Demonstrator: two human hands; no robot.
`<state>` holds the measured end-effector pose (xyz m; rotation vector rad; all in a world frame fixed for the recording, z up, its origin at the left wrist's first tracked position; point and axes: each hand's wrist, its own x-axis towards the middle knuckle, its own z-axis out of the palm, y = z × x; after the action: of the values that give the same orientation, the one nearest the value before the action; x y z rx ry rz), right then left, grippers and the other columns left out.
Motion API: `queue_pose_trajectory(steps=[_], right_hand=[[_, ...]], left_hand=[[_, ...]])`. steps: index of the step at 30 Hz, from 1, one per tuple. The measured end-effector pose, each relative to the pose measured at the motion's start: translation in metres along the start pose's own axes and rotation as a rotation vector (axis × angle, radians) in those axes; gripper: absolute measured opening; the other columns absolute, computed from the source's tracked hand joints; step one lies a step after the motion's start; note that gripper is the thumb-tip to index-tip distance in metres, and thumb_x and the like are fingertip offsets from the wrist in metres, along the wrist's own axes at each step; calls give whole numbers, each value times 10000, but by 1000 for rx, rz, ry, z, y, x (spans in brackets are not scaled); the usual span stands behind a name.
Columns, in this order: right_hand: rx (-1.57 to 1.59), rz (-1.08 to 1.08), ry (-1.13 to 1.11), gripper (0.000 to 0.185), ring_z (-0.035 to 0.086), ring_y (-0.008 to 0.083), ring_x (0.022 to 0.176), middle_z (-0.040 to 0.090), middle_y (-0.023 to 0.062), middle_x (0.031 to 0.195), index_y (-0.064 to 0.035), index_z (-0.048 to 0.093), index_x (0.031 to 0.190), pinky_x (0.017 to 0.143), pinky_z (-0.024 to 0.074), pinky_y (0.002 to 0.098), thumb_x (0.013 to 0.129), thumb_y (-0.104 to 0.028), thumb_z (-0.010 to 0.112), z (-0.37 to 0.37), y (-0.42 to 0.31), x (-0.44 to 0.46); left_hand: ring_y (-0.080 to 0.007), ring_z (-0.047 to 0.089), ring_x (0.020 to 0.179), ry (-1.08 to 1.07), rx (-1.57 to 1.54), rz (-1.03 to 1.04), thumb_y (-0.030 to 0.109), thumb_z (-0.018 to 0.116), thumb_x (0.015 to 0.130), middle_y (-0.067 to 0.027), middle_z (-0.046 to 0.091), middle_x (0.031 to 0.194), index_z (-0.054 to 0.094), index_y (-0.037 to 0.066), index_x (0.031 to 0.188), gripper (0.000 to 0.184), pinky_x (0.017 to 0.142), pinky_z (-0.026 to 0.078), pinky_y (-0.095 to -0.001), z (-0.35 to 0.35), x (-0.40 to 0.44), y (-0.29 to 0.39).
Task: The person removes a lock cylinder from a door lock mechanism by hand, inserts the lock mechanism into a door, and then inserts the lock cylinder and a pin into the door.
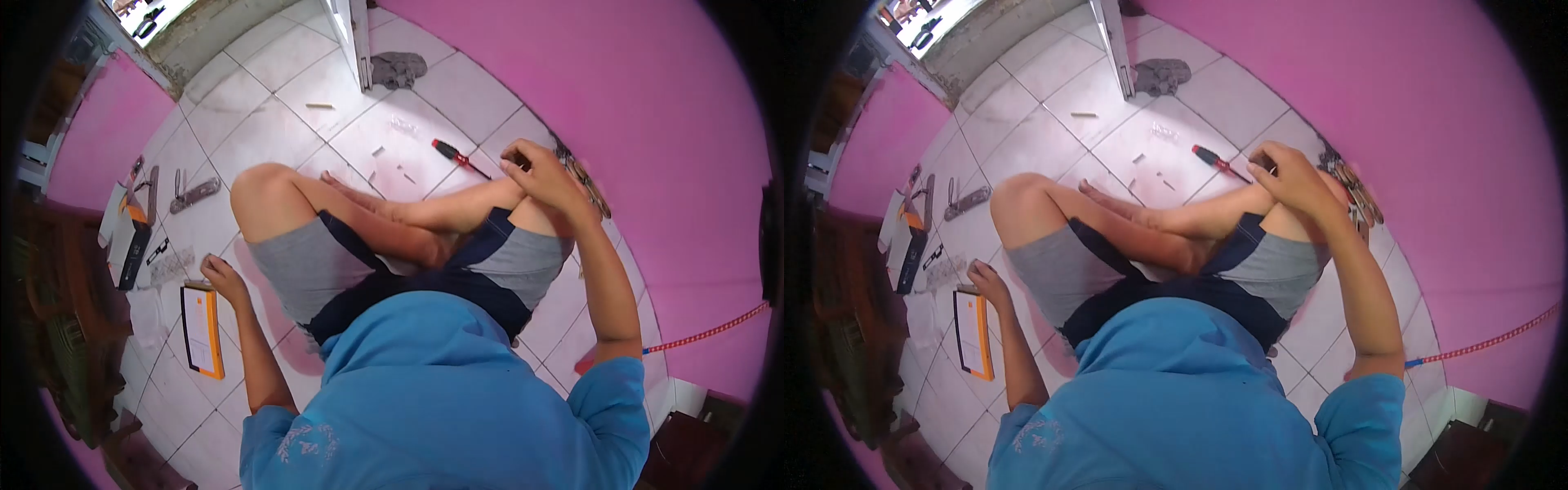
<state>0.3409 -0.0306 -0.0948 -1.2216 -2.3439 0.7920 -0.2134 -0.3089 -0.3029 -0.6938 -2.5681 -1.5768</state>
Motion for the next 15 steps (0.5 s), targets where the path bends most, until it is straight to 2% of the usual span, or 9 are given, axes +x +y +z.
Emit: queue_pose_trajectory(steps=[1,2,4,5,7,10,12,13,15], right_hand=[[-21,-13,11,206,634,206,780,682,116,864,-5,659,1004,716,509,346,905,-185,668,-4,-7,-15],[-17,-12,17,206,634,206,780,682,116,864,-5,659,1004,716,509,346,905,-185,668,-9,-17,-23],[-39,-56,-34,225,630,173,845,674,99,896,10,646,1037,767,505,321,933,-189,647,-19,-40,-23],[-39,-56,-28,225,630,173,845,674,99,896,10,646,1037,767,505,321,933,-189,647,-18,-51,-24],[87,-56,-119,216,625,177,767,671,108,831,3,655,1019,720,502,325,927,-192,643,-13,-76,-20],[188,18,-259,216,642,194,719,683,116,789,-13,676,1031,705,510,332,920,-194,637,7,-95,-22],[50,-25,-445,184,659,202,781,698,121,878,-17,679,1021,709,514,351,920,-159,623,41,-70,-25],[47,-14,-449,184,659,202,781,698,121,878,-17,679,1021,709,514,351,920,-159,623,56,-56,-28],[-272,83,-514,233,687,320,907,715,165,976,-44,693,1070,792,526,448,896,-187,634,82,-24,-35]], left_hand=[[-267,604,926,69,78,127,262,463,1063,-158,607,1035,487,-38,1217,337,833,502,-354,-2,-22,-22],[-267,604,926,68,78,135,262,463,1063,-158,607,1035,487,-38,1217,337,833,502,-354,-4,-42,-35],[-314,596,1094,15,87,132,264,466,1061,-207,605,1164,476,-47,1262,370,941,481,-380,-6,-71,-49],[-314,596,1094,15,84,137,264,466,1061,-207,605,1164,476,-47,1262,370,941,481,-380,-8,-79,-56],[-333,589,1189,-167,-31,11,264,513,1037,-222,600,1251,453,-31,1338,426,991,480,-377,-4,-93,-68],[-337,439,1273,-436,-80,-54,270,499,998,-231,467,1343,353,-57,1382,525,1053,367,-378,42,-112,-26],[-340,340,1328,-591,-35,137,273,489,972,-237,378,1405,287,-73,1412,596,1094,291,-379,97,-126,44],[-341,290,1356,-652,5,281,275,484,959,-239,334,1435,254,-82,1427,632,1115,254,-380,131,-135,87],[-344,190,1412,-657,156,648,279,475,933,-245,245,1497,187,-98,1457,707,1156,178,-381,190,-147,177]])
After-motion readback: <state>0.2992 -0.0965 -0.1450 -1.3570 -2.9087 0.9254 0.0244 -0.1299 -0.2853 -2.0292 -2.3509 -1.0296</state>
